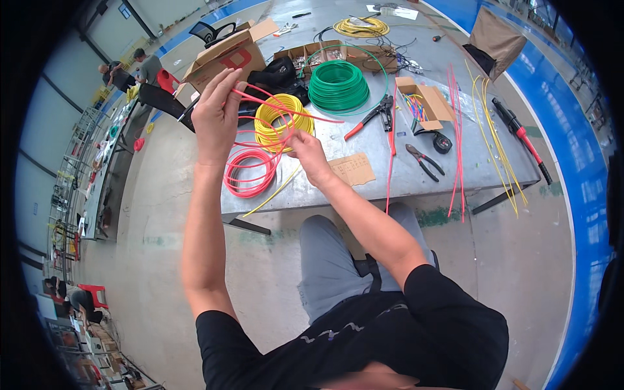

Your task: The person measures and cuts red and green wires to length using a tape measure and wire cutters. They handle multiple wire segments, align them, and place cut pieces on the table.

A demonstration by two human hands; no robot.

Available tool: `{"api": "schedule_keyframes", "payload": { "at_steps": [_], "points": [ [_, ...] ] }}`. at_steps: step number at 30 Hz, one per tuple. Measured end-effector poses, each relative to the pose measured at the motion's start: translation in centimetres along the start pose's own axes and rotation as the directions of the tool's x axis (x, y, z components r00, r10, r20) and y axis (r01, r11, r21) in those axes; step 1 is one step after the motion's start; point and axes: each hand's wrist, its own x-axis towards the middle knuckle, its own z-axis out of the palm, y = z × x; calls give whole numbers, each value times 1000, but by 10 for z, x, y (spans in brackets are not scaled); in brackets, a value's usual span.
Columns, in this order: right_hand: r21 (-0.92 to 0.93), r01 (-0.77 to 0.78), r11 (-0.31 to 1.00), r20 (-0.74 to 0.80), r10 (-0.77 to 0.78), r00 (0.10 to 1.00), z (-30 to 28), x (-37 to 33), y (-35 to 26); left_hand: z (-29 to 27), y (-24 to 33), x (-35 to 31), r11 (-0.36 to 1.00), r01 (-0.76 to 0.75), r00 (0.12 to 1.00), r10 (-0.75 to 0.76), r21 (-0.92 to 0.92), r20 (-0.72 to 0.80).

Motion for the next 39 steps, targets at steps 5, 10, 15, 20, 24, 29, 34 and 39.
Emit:
{"api": "schedule_keyframes", "payload": {
  "at_steps": [5,10,15,20,24,29,34,39],
  "points": [
    [-412,196,890,-116,-265,957,6,-18,-16,10,13,-16,999,-33,999,32,17,32],
    [196,11,980,112,-34,993,8,-51,-32,19,10,-19,994,74,995,-69,-86,66],
    [428,32,903,56,-62,996,7,-48,-49,16,-8,-18,942,251,968,-237,-221,87],
    [285,-9,958,2,8,1000,-2,-41,-46,18,-14,-43,918,307,947,-268,-251,177],
    [303,30,953,24,-39,999,-5,-45,-42,17,-20,-82,801,485,873,-465,-352,145],
    [206,12,978,24,-17,1000,6,-57,-44,30,-20,-137,663,540,748,-660,-519,-64],
    [107,34,994,71,-42,997,21,-68,-42,45,4,-174,414,418,583,-805,-809,-111],
    [85,108,991,149,-120,982,25,-73,-39,45,12,-184,20,102,464,-885,-995,30]
  ]
}}
